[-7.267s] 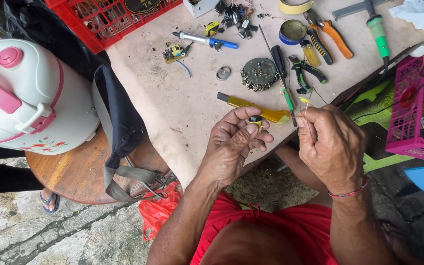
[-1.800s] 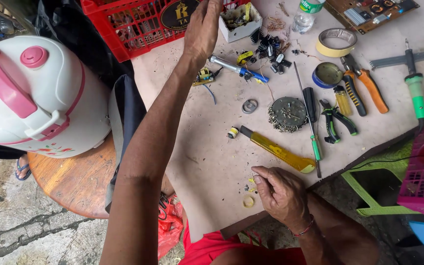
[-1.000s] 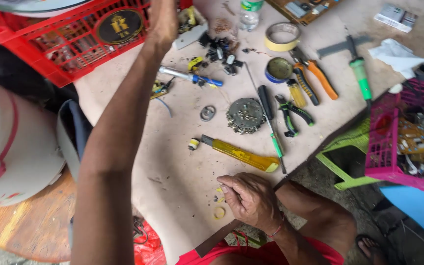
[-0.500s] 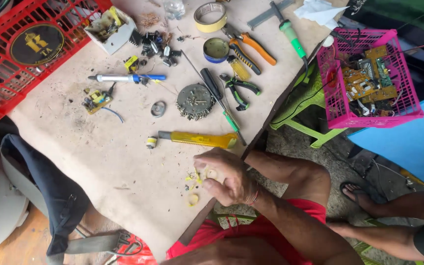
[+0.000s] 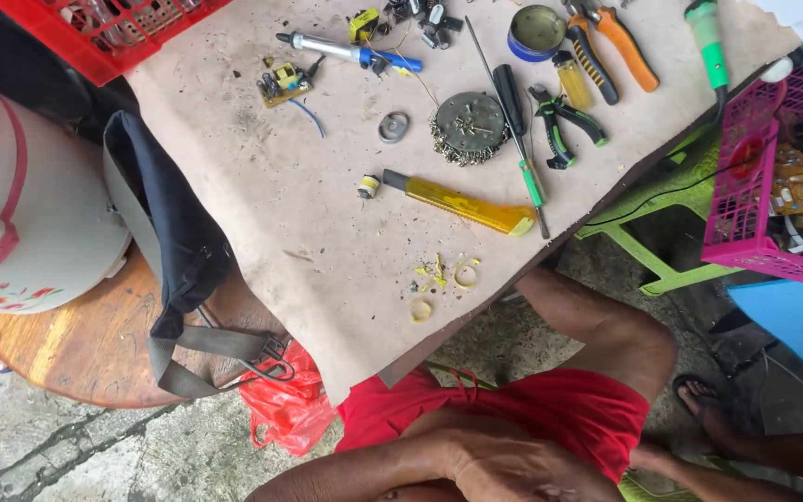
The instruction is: Stripping insulation from thin copper wires on an electronic component using a utility knife
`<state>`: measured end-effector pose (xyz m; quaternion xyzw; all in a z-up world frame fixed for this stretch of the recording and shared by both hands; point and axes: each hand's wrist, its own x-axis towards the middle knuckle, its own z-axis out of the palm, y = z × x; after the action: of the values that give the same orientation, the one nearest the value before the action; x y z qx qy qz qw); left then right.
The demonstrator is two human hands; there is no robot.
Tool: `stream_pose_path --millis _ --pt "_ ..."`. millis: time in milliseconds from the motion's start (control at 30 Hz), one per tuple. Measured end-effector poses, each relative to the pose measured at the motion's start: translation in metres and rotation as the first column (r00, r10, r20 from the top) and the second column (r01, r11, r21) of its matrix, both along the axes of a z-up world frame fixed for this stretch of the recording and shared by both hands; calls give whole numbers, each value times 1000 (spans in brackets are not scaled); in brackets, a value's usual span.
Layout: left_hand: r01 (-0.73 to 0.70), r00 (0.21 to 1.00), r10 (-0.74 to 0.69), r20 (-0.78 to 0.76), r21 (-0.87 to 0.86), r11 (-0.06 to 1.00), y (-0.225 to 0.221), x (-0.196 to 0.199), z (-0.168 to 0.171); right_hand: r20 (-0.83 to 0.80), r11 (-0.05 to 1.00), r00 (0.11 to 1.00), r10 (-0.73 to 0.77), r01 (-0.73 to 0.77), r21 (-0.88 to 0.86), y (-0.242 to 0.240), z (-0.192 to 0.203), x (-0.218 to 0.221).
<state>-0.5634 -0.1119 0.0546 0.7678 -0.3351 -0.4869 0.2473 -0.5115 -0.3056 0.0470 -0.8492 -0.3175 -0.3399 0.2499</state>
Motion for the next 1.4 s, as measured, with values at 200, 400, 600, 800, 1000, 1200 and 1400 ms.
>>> stream_pose_path --millis 200,400,600,800,1000,1200,1400 --pt "-93 992 41 -122 -457 885 107 92 -40 -64 986 985 -158 153 -69 34 -96 3" --pt "-253 602 676 426 -700 667 180 217 -81 -179 988 974 -140 150 45 68 -118 60" --pt "-355 400 598 694 -484 800 164 264 -112 -183 953 961 -206 155 -259 121 -79 138" --pt "-350 370 808 459 -736 579 175 250 -130 -132 854 936 -326 232 -465 130 -98 161" --pt "-526 541 765 -349 -850 -15 163 212 -117 -274 939 930 -244 156 -307 141 -50 142" --pt "-634 542 612 -576 -758 -152 152 187 -89 -405 1000 914 -15 17 2 145 -31 92" --pt "-728 511 481 -712 -656 -198 134 160 -72 -369 998 928 -59 51 -31 140 -42 65"
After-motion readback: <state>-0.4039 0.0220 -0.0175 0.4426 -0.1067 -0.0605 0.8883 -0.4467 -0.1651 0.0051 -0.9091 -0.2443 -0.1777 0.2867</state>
